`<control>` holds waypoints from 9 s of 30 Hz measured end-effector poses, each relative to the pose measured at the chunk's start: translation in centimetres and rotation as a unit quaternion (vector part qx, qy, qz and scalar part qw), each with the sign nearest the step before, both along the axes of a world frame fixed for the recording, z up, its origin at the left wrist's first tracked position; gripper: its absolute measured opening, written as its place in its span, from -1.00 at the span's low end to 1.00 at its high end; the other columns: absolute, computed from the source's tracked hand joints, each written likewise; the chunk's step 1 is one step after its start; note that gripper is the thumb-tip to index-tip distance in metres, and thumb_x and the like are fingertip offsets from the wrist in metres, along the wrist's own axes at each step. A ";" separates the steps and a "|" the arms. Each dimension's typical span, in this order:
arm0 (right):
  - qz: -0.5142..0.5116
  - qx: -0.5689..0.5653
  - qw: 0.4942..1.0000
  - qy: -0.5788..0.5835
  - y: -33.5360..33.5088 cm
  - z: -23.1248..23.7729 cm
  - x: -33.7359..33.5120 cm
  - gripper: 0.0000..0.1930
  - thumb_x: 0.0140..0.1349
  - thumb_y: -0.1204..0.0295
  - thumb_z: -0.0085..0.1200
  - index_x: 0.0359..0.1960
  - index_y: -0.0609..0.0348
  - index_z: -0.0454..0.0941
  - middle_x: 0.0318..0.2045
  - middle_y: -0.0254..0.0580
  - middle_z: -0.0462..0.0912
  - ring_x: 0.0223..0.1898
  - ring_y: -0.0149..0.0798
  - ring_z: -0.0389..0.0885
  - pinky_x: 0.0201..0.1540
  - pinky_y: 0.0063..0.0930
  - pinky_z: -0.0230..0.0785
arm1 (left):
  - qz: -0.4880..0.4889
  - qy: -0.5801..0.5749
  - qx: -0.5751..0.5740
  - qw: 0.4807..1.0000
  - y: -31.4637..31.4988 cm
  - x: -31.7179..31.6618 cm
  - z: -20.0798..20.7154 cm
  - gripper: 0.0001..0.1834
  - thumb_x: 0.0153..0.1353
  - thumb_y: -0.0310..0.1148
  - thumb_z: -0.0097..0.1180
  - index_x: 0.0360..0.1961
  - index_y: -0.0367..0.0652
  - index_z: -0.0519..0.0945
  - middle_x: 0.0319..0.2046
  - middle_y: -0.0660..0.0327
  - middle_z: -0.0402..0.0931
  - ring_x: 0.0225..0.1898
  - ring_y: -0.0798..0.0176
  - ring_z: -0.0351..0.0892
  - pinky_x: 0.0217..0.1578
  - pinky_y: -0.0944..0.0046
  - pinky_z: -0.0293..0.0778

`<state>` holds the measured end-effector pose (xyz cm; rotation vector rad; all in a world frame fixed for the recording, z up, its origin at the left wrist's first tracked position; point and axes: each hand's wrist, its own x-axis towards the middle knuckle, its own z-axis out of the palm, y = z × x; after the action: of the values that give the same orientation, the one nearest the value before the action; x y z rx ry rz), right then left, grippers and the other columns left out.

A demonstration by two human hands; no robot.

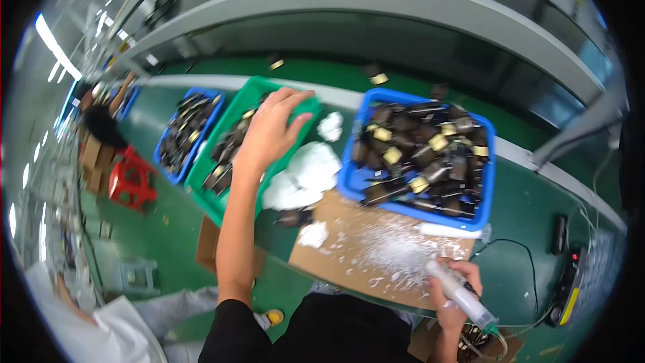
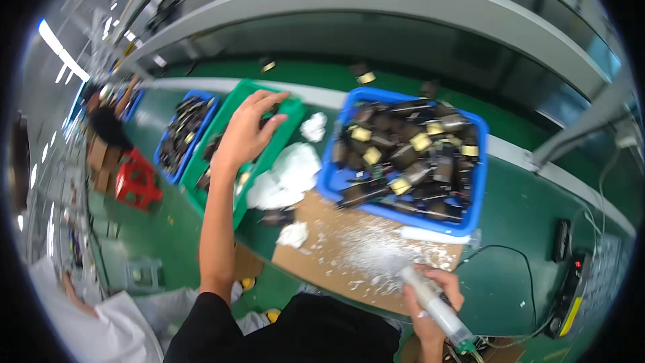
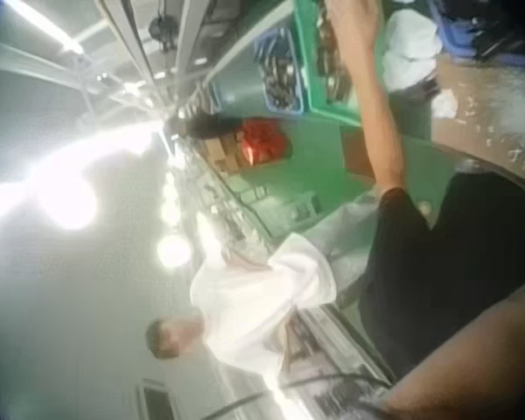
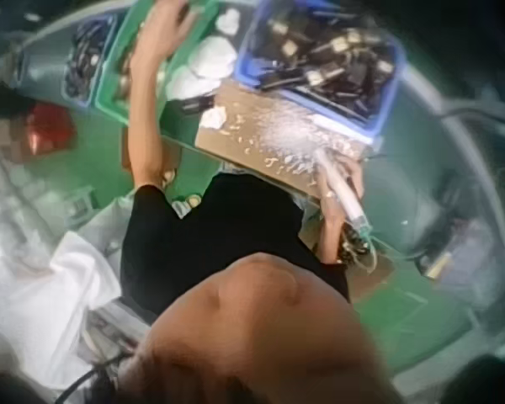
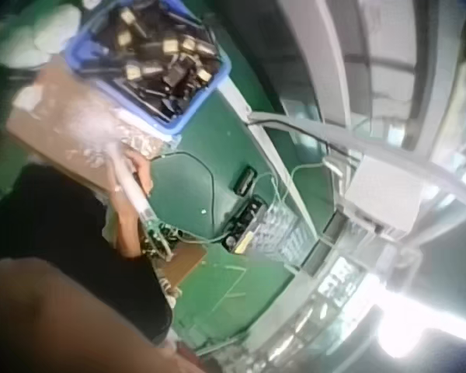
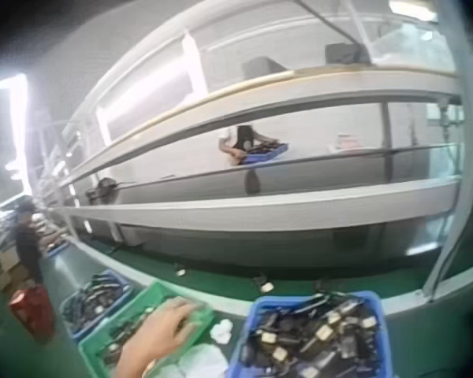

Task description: The person applies sealant to electronic modules using a manual syringe applicator.

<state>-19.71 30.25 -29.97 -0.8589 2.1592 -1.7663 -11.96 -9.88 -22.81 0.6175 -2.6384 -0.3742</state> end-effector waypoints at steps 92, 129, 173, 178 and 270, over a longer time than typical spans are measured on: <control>0.072 -0.051 0.995 0.046 -4.2 5.6 1.3 -0.44 -0.02 0.47 0.35 -0.18 0.26 0.12 -0.30 0.20 0.62 -0.18 -0.18 0.66 -0.09 -0.39 0.53 | -0.409 0.050 0.765 0.496 14.4 -2.9 -9.8 -0.20 -0.05 0.04 0.40 -0.06 -0.54 0.50 -0.34 0.01 0.52 -0.34 0.20 0.51 -0.33 0.22 0.40; 0.116 0.038 0.991 0.055 -3.9 6.4 1.1 -0.39 -0.03 0.59 0.38 -0.09 0.23 0.13 -0.14 0.21 0.59 -0.14 -0.21 0.66 -0.15 -0.51 0.51 | -0.503 0.027 0.710 0.492 13.6 -3.4 -10.3 -0.29 -0.04 -0.16 0.42 0.05 -0.45 0.50 -0.09 0.09 0.55 -0.20 0.32 0.50 -0.24 0.37 0.41; -0.040 -0.111 0.993 -0.013 -0.7 1.7 1.2 -0.43 -0.02 0.39 0.41 -0.14 0.25 0.22 -0.19 0.14 0.61 -0.14 -0.04 0.66 -0.03 -0.19 0.53 | -0.118 -0.010 0.160 0.980 5.9 4.1 1.2 -0.49 0.00 -0.52 0.21 0.07 -0.27 0.54 -0.06 0.07 0.44 -0.09 0.13 0.47 -0.01 0.27 0.38; -0.001 -0.086 0.995 -0.056 -0.4 0.6 -0.5 -0.53 -0.01 0.50 0.39 -0.15 0.19 0.33 -0.21 0.04 0.68 -0.18 -0.22 0.70 -0.11 -0.40 0.55 | -0.042 0.008 0.004 0.999 1.7 2.3 2.9 -0.42 0.06 -0.54 0.17 0.19 -0.18 0.45 0.04 0.07 0.44 0.08 0.11 0.44 0.14 0.20 0.28; 0.003 0.008 0.998 0.059 -4.5 5.1 2.3 -0.50 -0.02 0.40 0.38 -0.24 0.28 0.24 -0.29 -0.22 0.37 -0.21 -0.12 0.68 -0.16 -0.28 0.61 | -0.486 -0.013 0.757 0.437 14.3 -3.8 -11.5 -0.31 -0.14 -0.28 0.50 0.04 -0.34 0.52 -0.09 0.19 0.54 -0.12 0.33 0.48 -0.08 0.35 0.40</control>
<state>-17.45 25.77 -24.89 -0.9878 2.2378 -1.7333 -15.78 4.41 -34.30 -0.7283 -1.4736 -3.0401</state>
